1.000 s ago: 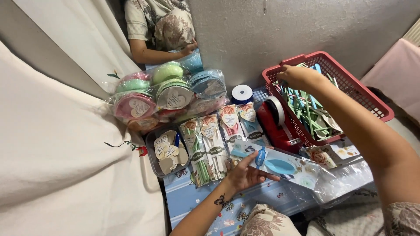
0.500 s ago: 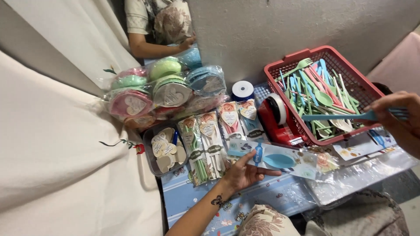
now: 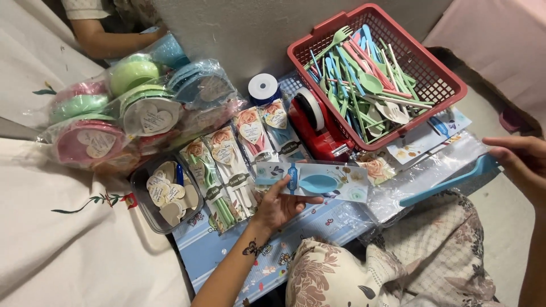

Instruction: The person packs pink straws into a clear plastic bag and seals it with tape. They then pack a blue spoon and a blue fork into a separate bag, sealing it with tape as well.

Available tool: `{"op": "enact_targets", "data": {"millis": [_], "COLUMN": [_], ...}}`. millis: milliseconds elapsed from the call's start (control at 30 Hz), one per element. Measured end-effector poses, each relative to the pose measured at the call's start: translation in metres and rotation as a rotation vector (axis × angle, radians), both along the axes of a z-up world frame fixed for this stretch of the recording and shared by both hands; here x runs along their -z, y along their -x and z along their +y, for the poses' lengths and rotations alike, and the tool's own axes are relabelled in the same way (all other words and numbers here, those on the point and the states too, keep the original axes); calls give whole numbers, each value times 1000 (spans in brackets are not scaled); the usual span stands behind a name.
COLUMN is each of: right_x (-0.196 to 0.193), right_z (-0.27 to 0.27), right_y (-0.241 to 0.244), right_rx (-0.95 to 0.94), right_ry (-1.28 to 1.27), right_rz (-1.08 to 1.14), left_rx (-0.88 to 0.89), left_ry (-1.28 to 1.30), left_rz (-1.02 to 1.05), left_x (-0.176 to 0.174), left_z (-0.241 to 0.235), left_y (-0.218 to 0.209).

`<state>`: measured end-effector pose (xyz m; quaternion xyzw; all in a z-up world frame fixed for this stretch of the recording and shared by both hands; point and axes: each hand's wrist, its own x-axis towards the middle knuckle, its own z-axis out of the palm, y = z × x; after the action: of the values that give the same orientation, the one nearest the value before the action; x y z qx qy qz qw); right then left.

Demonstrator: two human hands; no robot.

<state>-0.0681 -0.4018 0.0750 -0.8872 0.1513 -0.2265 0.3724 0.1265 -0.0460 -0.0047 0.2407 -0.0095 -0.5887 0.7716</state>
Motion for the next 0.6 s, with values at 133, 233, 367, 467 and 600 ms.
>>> {"op": "enact_targets", "data": {"millis": [133, 233, 367, 467, 600], "right_x": [11, 20, 25, 17, 25], "right_z": [-4, -8, -7, 4, 10], "right_y": [5, 5, 8, 6, 9], "right_rx": [19, -43, -81, -109, -157], "right_ry": [-126, -187, -169, -155, -214], "right_rz": [-7, -76, -48, -11, 44], "left_rx": [-7, -16, -36, -44, 36], "left_ry": [8, -5, -35, -24, 12], "left_rz": [35, 37, 37, 41, 4], "left_x": [0, 1, -11, -6, 1], "left_z": [0, -1, 0, 0, 0], "left_y": [-1, -1, 0, -1, -4]}}
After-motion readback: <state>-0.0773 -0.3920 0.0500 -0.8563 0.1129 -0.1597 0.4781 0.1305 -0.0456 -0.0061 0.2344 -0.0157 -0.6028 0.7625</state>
